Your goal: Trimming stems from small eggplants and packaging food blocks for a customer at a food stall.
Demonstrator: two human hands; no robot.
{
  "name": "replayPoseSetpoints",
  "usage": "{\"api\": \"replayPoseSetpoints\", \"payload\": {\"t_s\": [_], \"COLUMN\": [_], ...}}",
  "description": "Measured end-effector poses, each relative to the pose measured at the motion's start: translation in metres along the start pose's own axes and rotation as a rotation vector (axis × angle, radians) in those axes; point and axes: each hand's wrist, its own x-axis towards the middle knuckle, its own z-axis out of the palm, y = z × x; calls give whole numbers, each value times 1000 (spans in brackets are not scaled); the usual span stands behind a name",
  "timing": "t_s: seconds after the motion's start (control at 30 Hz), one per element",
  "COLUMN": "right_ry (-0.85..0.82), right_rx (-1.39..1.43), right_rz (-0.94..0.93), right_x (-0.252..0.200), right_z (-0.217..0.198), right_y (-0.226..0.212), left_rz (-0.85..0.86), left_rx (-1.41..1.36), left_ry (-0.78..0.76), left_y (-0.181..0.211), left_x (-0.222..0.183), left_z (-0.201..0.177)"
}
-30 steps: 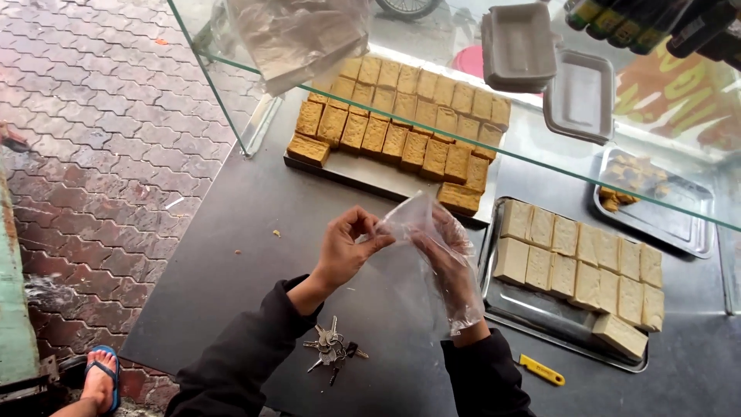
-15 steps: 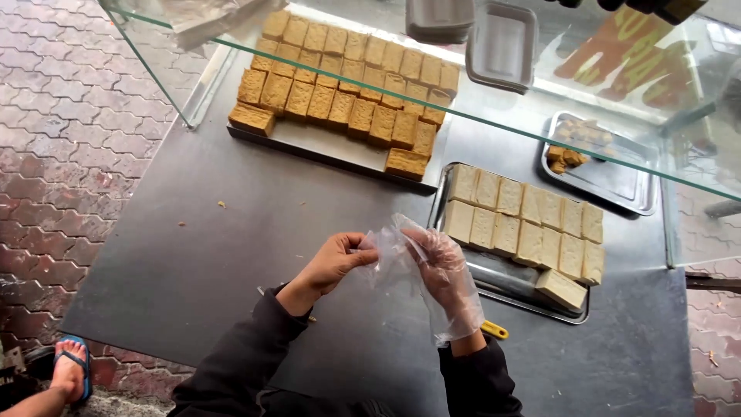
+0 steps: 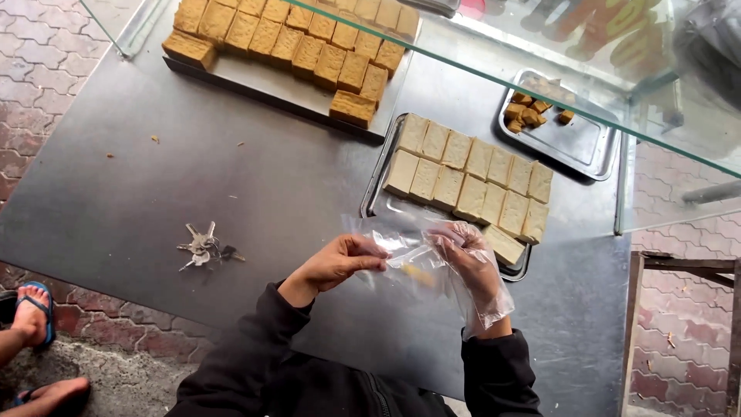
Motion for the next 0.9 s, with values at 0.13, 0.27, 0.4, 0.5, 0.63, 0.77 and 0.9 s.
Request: {"api": "replayPoseSetpoints", "payload": {"t_s": [0.13,0.27,0.4,0.5,0.63,0.77,0.9], "right_ry": [-20,194,-14,91,115,62,212], "right_rx": [-323,-463,-58,158,717,944,649], "right_rz": [-62,-226,-79,-89,89,181,41], "right_x": [-22,-61,-74,-70,-76,-38,-34], "right_z": [-16,17,59,68,79,37,32], "right_y": [-53,-51,4,-1,-78,94,89], "left_rz": [174,213,27,-5,35,68,211], "left_rx": [176,393,29,-154,25,-37,-73], "left_ry": [519,705,514,497,589,713,825], "left_y": [-36,-77,-85,-98,-70,-73,-61], "left_x": [6,0,2,2,-4,16,20], "left_z": [-9,-27,34,12,5,-2,-28]}}
